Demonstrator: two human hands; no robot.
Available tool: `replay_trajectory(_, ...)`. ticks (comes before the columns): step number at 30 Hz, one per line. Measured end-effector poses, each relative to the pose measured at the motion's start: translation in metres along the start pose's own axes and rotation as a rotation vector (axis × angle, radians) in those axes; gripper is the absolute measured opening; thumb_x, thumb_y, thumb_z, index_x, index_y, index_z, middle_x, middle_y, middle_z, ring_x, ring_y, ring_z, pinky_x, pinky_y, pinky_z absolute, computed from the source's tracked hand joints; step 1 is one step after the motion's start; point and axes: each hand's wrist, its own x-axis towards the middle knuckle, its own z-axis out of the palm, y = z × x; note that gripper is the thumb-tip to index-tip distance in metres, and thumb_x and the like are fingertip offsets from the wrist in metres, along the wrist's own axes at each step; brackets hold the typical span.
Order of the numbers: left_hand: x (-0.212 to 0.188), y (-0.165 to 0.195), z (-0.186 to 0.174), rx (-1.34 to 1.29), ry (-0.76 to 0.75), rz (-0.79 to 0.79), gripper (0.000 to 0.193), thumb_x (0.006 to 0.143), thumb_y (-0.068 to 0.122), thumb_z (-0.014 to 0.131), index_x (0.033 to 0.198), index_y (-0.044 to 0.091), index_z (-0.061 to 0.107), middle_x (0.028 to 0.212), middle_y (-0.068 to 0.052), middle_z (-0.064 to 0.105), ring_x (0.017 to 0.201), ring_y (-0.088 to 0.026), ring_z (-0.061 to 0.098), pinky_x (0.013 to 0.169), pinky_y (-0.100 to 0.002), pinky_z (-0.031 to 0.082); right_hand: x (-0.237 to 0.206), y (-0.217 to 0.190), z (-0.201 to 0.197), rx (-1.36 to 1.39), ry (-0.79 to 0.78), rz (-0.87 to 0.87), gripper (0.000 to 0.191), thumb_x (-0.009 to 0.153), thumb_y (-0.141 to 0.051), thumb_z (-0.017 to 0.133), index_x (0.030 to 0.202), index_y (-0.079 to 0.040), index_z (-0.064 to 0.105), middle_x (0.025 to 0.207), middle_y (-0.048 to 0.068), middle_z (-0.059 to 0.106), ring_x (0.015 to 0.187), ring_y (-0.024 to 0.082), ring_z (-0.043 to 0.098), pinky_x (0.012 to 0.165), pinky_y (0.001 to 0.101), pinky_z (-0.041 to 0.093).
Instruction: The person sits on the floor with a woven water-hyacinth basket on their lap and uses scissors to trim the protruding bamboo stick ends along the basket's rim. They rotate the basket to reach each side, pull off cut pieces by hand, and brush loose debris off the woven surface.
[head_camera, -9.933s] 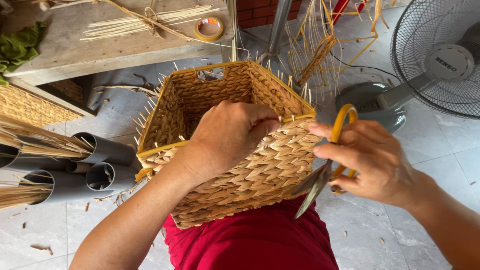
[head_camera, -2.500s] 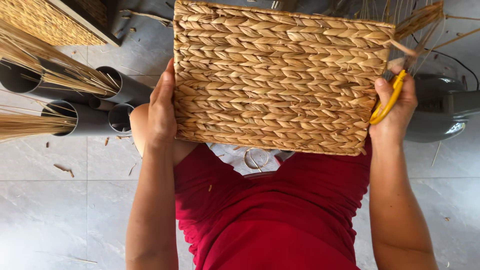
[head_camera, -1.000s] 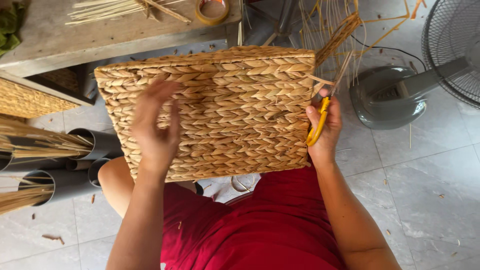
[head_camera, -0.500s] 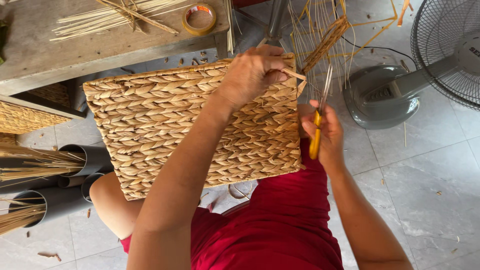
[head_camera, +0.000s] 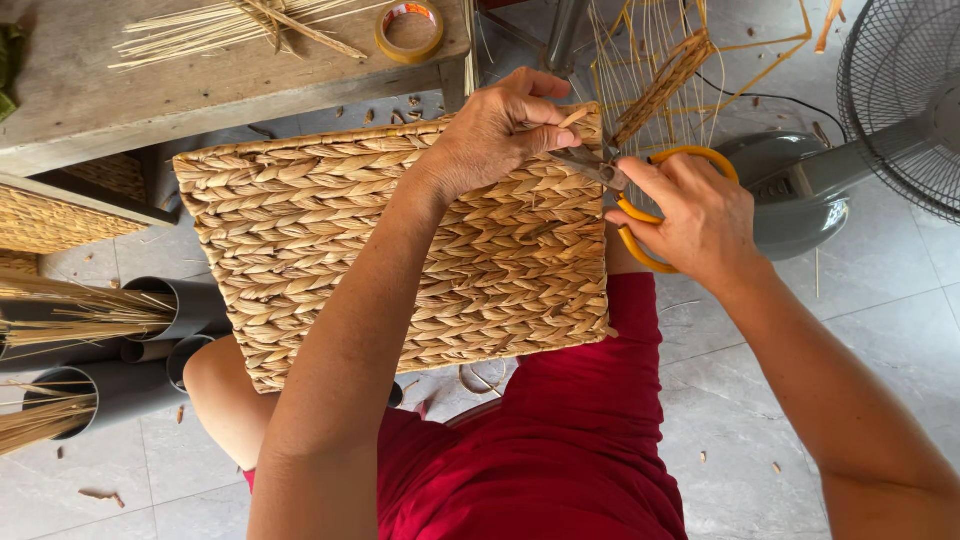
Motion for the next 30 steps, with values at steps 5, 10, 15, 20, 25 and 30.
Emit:
replay_trajectory(5,0.004,-0.003,0.004,0.025,0.017,-0.011,0.02,0.09,0.032,0.078,0.103,0.017,0.082,0.13,-0.004,0.065,0.102,-0.013,0.072,0.083,-0.028,0.062,0.01,0.002,0.001,-0.063,-0.019,-0.094,0.058,0.08,-0.046,0.09,0.127,-0.018,0.07,0.085,0.001,0.058,0.077,0.018,0.065,0.062,0.0336,0.053)
replay_trajectory(10,0.008,-0.009,0.011,0.043,0.054,-0.042,0.019,0.09,0.031,0.077,0.103,0.019,0.083,0.121,-0.003,0.067,0.098,-0.012,0.071,0.081,-0.028,0.063,0.008,0.008,0.008,-0.079,-0.019,-0.129,0.057,0.082,-0.048,0.088,0.125,-0.016,0.071,0.082,0.0,0.064,0.071,0.017,0.066,0.059,0.0313,0.055)
replay_trajectory(15,0.012,-0.011,0.01,-0.137,0.268,0.128,0.014,0.099,0.023,0.073,0.103,0.015,0.083,0.112,-0.007,0.073,0.097,-0.014,0.07,0.081,-0.032,0.064,-0.004,0.015,0.017,0.151,-0.003,-0.066,0.057,0.085,-0.037,0.09,0.132,-0.013,0.068,0.091,0.002,0.07,0.075,0.017,0.069,0.064,0.0311,0.057)
replay_trajectory(20,-0.027,0.001,-0.01,0.212,0.548,0.039,0.01,0.103,0.014,0.067,0.106,0.008,0.074,0.088,-0.004,0.078,0.07,-0.011,0.072,0.06,-0.028,0.059,-0.03,0.025,0.003,0.343,-0.065,0.261,0.061,0.084,-0.031,0.092,0.135,-0.01,0.064,0.096,0.004,0.067,0.077,0.016,0.067,0.068,0.0322,0.056)
replay_trajectory(25,-0.07,0.014,-0.002,0.304,0.264,-0.152,0.009,0.106,0.014,0.064,0.102,0.006,0.064,0.075,-0.006,0.074,0.063,-0.012,0.073,0.054,-0.03,0.058,-0.052,0.017,-0.006,0.361,-0.103,0.278,0.059,0.083,-0.024,0.09,0.135,-0.013,0.064,0.112,0.006,0.066,0.086,0.017,0.068,0.07,0.032,0.055)
replay_trajectory(30,-0.078,0.021,0.018,0.535,0.229,-0.189,0.01,0.102,0.013,0.068,0.106,0.004,0.065,0.073,-0.014,0.073,0.069,-0.03,0.073,0.058,-0.043,0.058,-0.057,0.011,-0.012,0.332,-0.119,0.249,0.06,0.081,-0.023,0.091,0.135,-0.014,0.065,0.103,0.005,0.063,0.081,0.019,0.062,0.07,0.0336,0.053)
